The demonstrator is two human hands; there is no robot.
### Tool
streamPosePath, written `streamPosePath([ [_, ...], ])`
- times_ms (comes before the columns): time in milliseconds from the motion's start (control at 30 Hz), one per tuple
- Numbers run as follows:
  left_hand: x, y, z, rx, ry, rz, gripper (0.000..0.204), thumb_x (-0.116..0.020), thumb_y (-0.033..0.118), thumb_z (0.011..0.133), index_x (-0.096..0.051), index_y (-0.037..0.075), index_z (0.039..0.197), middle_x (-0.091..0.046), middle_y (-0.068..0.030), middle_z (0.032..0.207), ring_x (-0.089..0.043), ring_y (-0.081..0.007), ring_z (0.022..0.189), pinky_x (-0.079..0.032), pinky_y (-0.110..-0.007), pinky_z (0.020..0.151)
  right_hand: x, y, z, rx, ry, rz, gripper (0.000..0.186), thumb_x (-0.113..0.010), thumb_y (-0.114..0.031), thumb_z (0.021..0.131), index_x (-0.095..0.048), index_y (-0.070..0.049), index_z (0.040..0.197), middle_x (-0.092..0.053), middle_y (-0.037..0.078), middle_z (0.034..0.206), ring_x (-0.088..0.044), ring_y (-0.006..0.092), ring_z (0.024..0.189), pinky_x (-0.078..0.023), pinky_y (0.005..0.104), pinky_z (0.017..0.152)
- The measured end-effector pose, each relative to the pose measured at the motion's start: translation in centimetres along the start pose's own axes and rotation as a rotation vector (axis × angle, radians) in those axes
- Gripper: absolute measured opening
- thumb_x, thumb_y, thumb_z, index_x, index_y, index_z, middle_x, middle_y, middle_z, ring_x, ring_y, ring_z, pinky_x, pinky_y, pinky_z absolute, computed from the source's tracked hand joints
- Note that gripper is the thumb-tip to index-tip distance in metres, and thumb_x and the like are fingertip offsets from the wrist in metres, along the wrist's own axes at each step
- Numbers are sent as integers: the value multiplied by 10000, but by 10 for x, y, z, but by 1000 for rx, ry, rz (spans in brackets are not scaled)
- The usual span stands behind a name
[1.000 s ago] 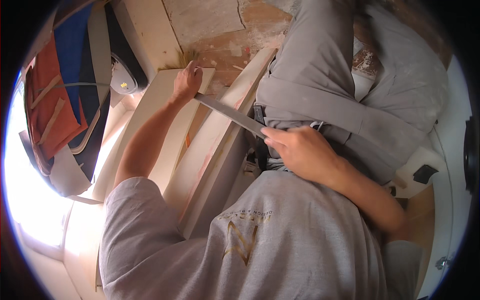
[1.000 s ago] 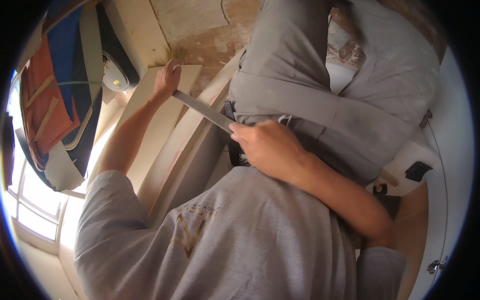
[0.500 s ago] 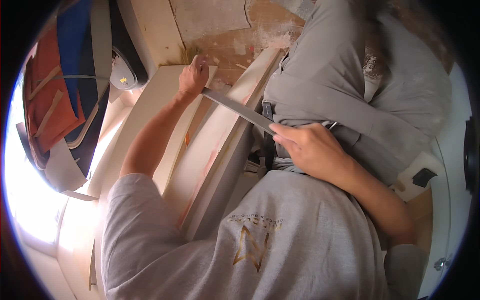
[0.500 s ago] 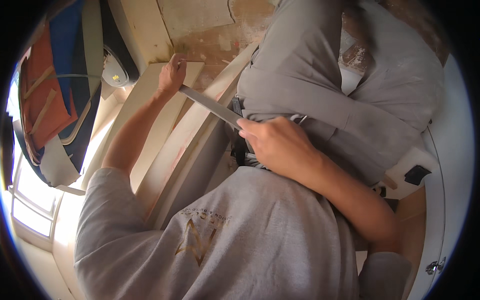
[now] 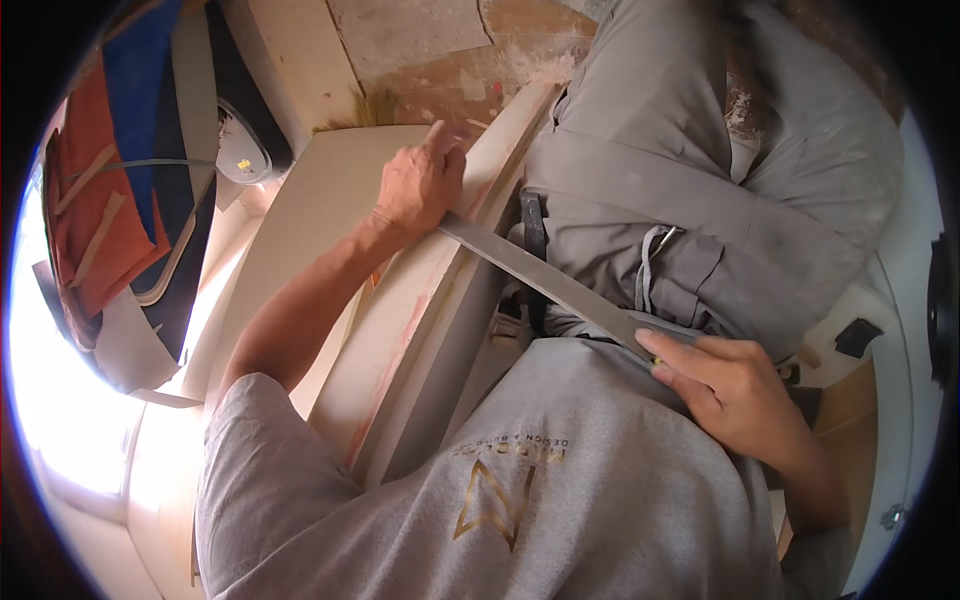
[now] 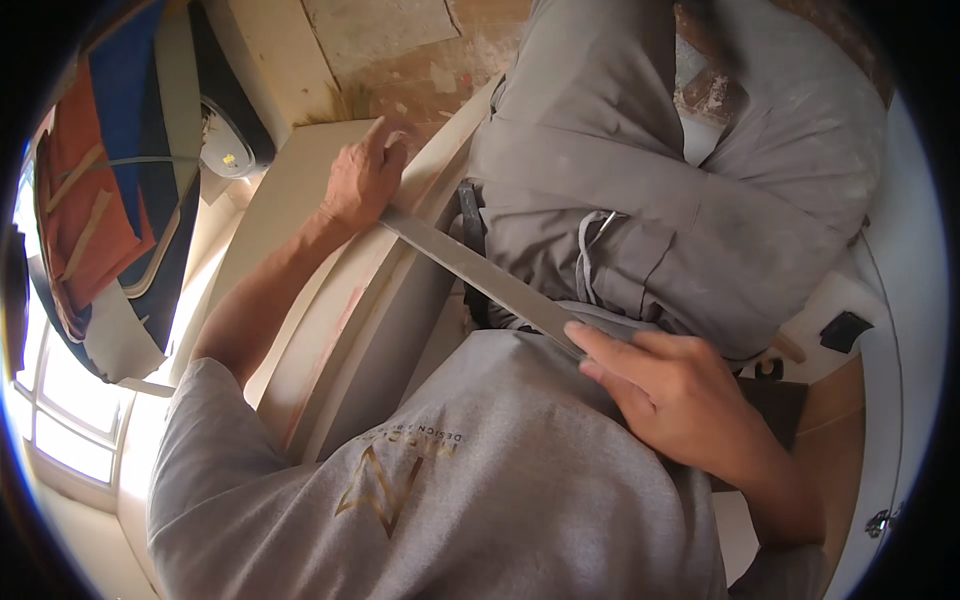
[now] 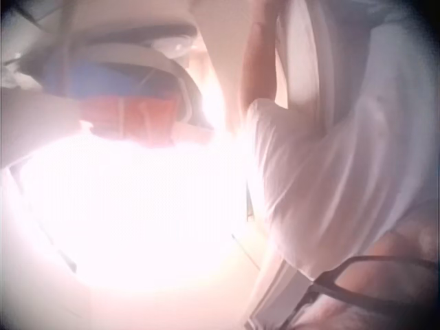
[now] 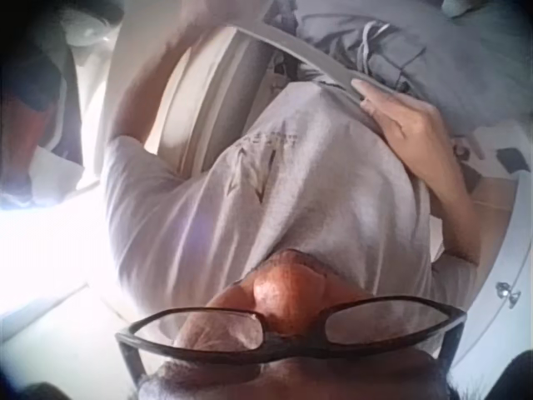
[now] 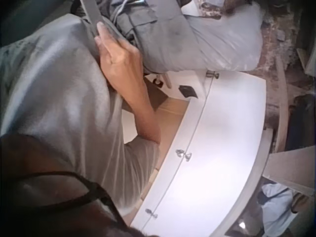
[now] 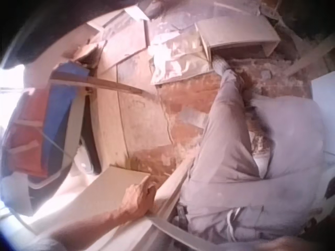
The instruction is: The person uses a file to smooth the edge of a curved wooden board, then uses a hand plane on a smaller wooden piece, and marks a line with a pencil.
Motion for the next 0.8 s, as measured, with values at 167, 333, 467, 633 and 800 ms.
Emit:
streamPosePath([
  [167,-1,-103,69,68,137,146,274,-559,314,1070,-686,182,1275,-777,-215,975,-736,-479,963,-574,-567,856,-58,23,81,211,149,3,275,-718,-150,1026,-762,5,1249,-689,242,720,-720,409,662,-554,505,620],
  [333,2,-124,73,-47,106,298,287,-544,327,1078,-682,178,1281,-783,-207,1080,-728,-472,1048,-574,-559,917,-70,32,106,266,134,-22,273,-690,-167,1044,-763,10,1238,-711,256,769,-722,426,700,-563,512,646],
  [467,10,-59,52,10,42,222,318,-520,318,1078,-680,154,1298,-777,-217,1106,-725,-466,1073,-567,-554,932,-31,29,47,162,147,92,252,-726,-124,1022,-784,-33,1249,-720,238,788,-718,394,676,-554,467,633],
  [633,14,19,0,50,-154,148,292,-523,289,1070,-702,145,1251,-782,-213,1044,-732,-463,1032,-567,-541,925,-1,19,-18,14,50,8,307,-794,-112,977,-785,-62,1280,-709,222,786,-673,362,626,-503,438,595],
  [800,8,-15,22,49,-20,99,283,-512,286,1074,-699,166,1250,-781,-204,1057,-731,-469,1028,-566,-550,915,-26,25,4,5,63,61,316,-775,-98,986,-771,-51,1299,-704,235,805,-676,362,650,-516,435,613],
])
Point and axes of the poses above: each hand's wrist, its own z-axis towards the middle knuckle, its own x-axis out of the back of the hand, y = z × x, the point moved 5 cm from there along z, towards the middle knuckle
